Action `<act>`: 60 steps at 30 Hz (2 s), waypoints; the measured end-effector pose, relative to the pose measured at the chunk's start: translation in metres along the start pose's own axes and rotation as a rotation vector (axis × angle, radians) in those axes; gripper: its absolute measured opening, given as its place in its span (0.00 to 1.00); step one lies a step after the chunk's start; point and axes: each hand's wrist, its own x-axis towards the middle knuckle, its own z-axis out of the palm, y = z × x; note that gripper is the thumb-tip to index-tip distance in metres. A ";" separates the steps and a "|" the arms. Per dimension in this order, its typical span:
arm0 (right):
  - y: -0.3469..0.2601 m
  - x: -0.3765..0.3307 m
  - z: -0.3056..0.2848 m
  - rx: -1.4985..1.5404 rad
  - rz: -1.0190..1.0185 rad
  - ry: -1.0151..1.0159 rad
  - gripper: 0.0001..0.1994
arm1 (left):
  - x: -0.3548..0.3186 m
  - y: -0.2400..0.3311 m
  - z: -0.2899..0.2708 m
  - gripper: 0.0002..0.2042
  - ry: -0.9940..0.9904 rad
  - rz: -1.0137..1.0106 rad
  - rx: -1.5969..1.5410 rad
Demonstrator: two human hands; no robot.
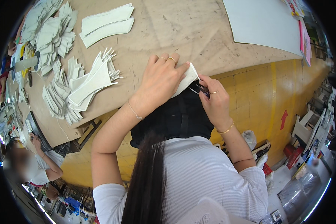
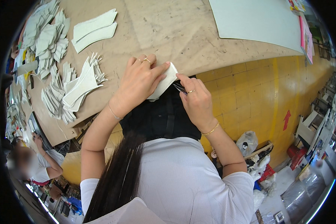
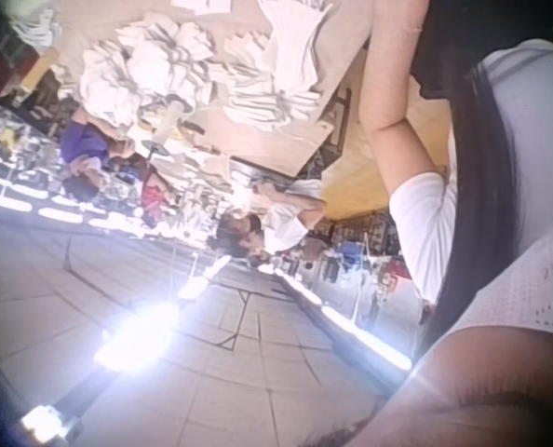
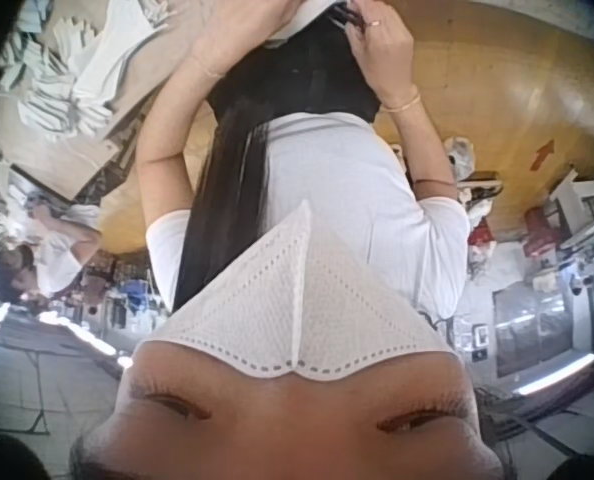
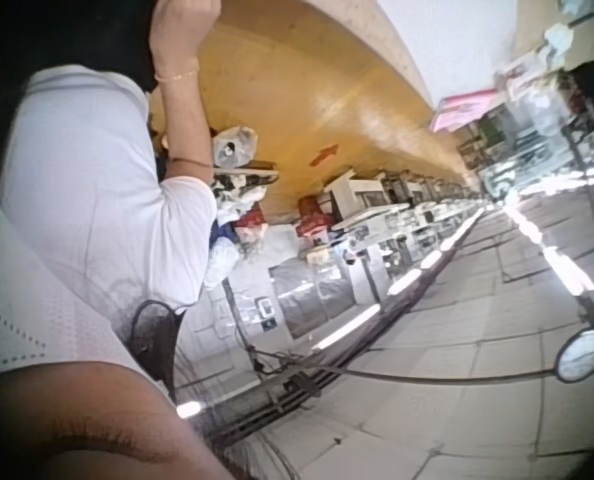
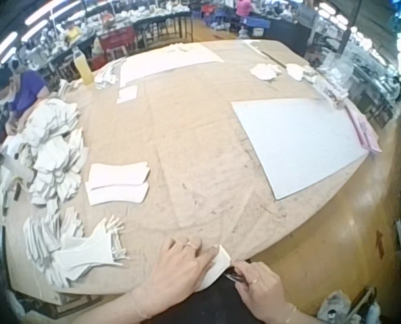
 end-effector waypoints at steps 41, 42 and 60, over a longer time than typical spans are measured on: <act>0.006 0.001 0.009 -0.015 0.089 -0.047 0.23 | 0.011 0.011 0.034 0.09 0.329 -0.103 -0.205; 0.005 -0.001 0.006 -0.034 0.120 -0.046 0.24 | 0.006 0.015 0.034 0.11 0.354 -0.023 -0.251; 0.015 0.008 -0.018 0.232 0.422 -0.127 0.19 | -0.058 0.038 0.107 0.20 -0.022 -0.268 -0.490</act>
